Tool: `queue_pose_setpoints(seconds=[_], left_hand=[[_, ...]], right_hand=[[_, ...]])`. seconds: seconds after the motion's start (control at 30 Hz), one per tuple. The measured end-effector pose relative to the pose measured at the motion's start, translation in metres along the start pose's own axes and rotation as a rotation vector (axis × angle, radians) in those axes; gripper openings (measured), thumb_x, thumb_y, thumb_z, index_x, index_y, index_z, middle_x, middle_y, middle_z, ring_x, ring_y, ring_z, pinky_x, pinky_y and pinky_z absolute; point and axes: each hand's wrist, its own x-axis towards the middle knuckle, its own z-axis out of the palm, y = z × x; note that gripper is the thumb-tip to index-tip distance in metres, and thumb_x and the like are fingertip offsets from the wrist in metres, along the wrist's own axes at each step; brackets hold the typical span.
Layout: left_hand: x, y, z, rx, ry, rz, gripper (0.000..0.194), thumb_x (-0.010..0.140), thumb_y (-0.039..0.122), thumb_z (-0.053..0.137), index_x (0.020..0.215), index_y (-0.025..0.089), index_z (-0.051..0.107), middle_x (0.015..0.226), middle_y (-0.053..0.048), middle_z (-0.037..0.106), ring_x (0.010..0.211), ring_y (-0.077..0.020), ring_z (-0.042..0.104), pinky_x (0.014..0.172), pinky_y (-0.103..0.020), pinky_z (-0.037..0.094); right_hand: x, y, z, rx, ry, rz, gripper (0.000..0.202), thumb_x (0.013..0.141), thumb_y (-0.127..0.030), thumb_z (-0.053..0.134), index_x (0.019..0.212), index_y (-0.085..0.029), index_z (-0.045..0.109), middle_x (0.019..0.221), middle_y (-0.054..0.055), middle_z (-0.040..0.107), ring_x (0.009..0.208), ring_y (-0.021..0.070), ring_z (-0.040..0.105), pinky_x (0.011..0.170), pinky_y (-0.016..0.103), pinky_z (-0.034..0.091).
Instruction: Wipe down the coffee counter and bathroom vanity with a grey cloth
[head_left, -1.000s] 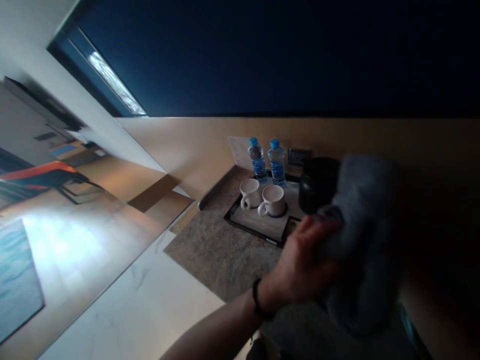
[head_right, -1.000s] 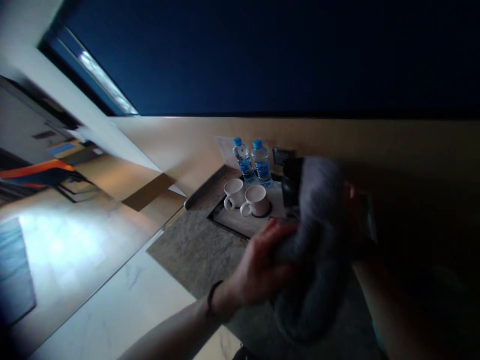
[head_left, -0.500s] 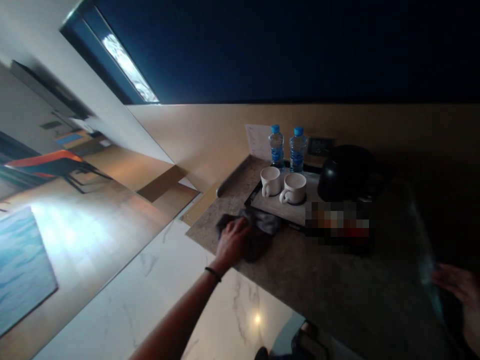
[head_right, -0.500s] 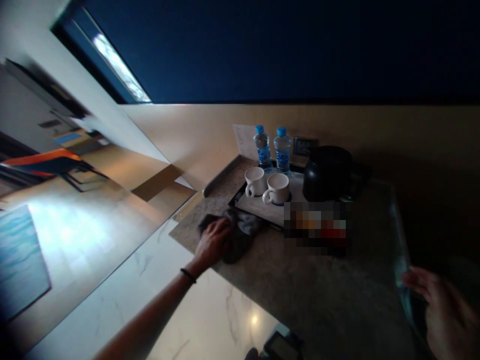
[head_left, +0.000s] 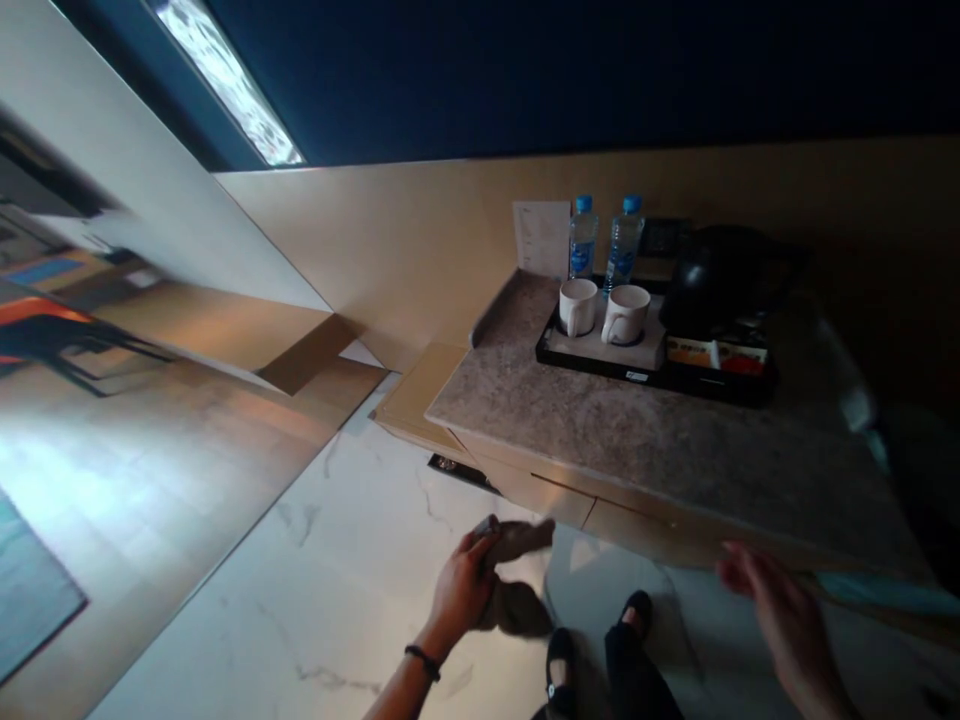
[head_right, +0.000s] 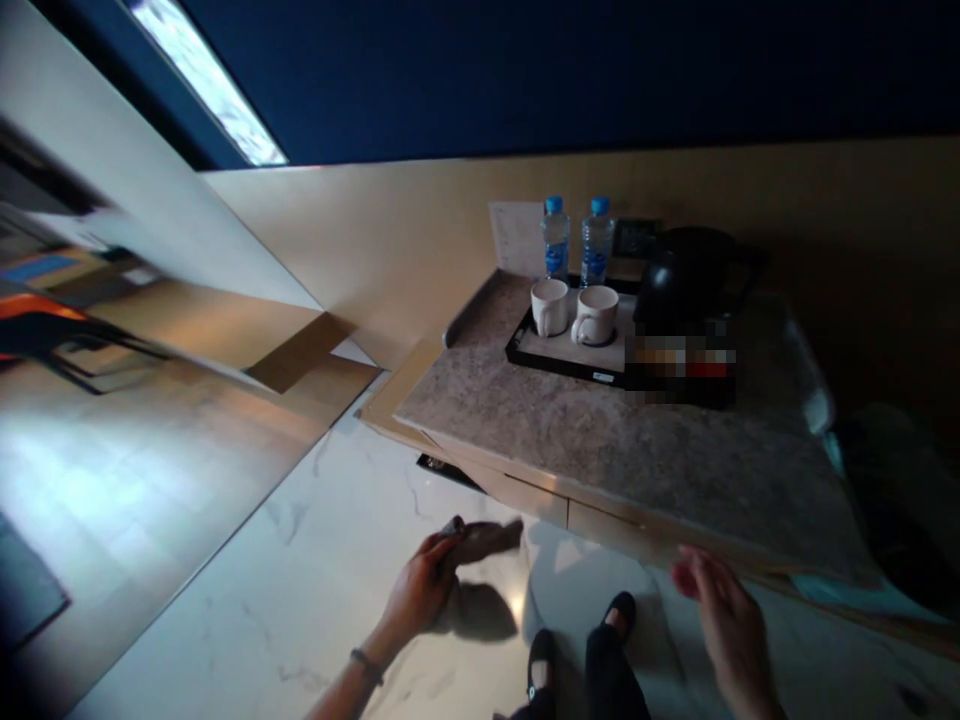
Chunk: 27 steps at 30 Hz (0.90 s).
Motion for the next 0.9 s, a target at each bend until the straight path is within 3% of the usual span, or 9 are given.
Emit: queue_pose_setpoints(seconds=[0.07,0.13,0.2,0.33,0.43,0.53,0.63,0.73,0.9], left_hand=[[-0.017,-0.018,0.009,-0.045,-0.035,-0.054,0.052,0.073,0.007,0.046,0.122,0.018,0.062,0.123,-0.009,0.059,0.105,-0.0205,0.061,0.095,-0.031,0.046],[-0.028,-0.030,0.010,-0.082,-0.079,-0.060,0.052,0.073,0.009,0.045,0.121,0.017,0.063,0.120,-0.009,0.061,0.102,-0.0200,0.062,0.094,-0.031,0.047],[-0.036,-0.037,0.008,-0.100,-0.107,-0.035,0.051,0.073,0.009,0.044,0.120,0.018,0.063,0.119,-0.008,0.062,0.101,-0.0193,0.062,0.092,-0.030,0.047],[-0.051,-0.040,0.010,-0.079,-0.113,0.017,0.053,0.073,0.008,0.043,0.120,0.022,0.063,0.121,-0.006,0.061,0.103,-0.0183,0.063,0.093,-0.028,0.048],[-0.062,-0.041,0.015,-0.065,-0.117,0.041,0.054,0.072,0.009,0.044,0.121,0.023,0.063,0.123,-0.007,0.061,0.104,-0.0182,0.064,0.094,-0.027,0.049],[-0.071,-0.047,0.010,-0.054,-0.071,0.093,0.048,0.076,0.013,0.044,0.119,0.023,0.064,0.122,-0.008,0.062,0.103,-0.0190,0.065,0.092,-0.027,0.051],[-0.074,-0.059,-0.010,-0.035,0.058,0.168,0.045,0.078,0.019,0.046,0.119,0.024,0.064,0.122,-0.008,0.062,0.103,-0.0200,0.066,0.091,-0.027,0.054],[-0.074,-0.065,-0.049,0.011,0.191,0.200,0.044,0.081,0.027,0.049,0.122,0.026,0.062,0.124,-0.007,0.061,0.101,-0.0212,0.067,0.087,-0.029,0.056],[-0.057,-0.035,-0.121,0.111,0.415,0.213,0.046,0.084,0.044,0.050,0.127,0.029,0.058,0.130,-0.005,0.058,0.106,-0.0238,0.065,0.085,-0.031,0.057]], right_hand=[[0.010,0.014,0.038,0.173,-0.073,0.185,0.016,0.087,-0.021,0.057,0.099,-0.011,0.062,0.086,0.009,0.068,0.082,0.0212,0.065,0.077,0.034,0.050],[0.033,0.027,0.066,0.314,-0.041,0.302,0.014,0.092,-0.010,0.044,0.090,-0.011,0.058,0.085,0.007,0.067,0.081,0.0173,0.065,0.074,0.031,0.053],[0.058,0.037,0.084,0.438,0.004,0.390,0.018,0.095,-0.010,0.041,0.085,-0.011,0.056,0.084,0.004,0.064,0.078,0.0144,0.064,0.069,0.028,0.055],[0.086,0.049,0.104,0.628,0.059,0.490,0.016,0.096,-0.023,0.050,0.087,-0.012,0.056,0.085,0.002,0.061,0.076,0.0141,0.062,0.065,0.029,0.056],[0.087,0.060,0.111,0.732,0.055,0.515,0.015,0.095,-0.024,0.052,0.088,-0.012,0.057,0.085,0.002,0.060,0.076,0.0145,0.062,0.066,0.030,0.057],[0.084,0.071,0.113,0.787,0.071,0.492,0.012,0.094,-0.021,0.054,0.085,-0.012,0.056,0.083,0.001,0.059,0.071,0.0122,0.060,0.059,0.025,0.055],[0.079,0.082,0.112,0.811,0.080,0.450,0.012,0.092,-0.016,0.056,0.080,-0.012,0.054,0.081,0.000,0.058,0.070,0.0109,0.059,0.050,0.018,0.049],[0.068,0.098,0.109,0.821,0.078,0.417,0.016,0.091,-0.012,0.056,0.076,-0.012,0.053,0.078,-0.001,0.057,0.070,0.0108,0.060,0.049,0.017,0.047],[0.016,0.144,0.090,0.774,0.056,0.366,0.009,0.083,-0.011,0.061,0.076,-0.013,0.056,0.076,0.000,0.062,0.069,0.0114,0.061,0.051,0.018,0.049]])
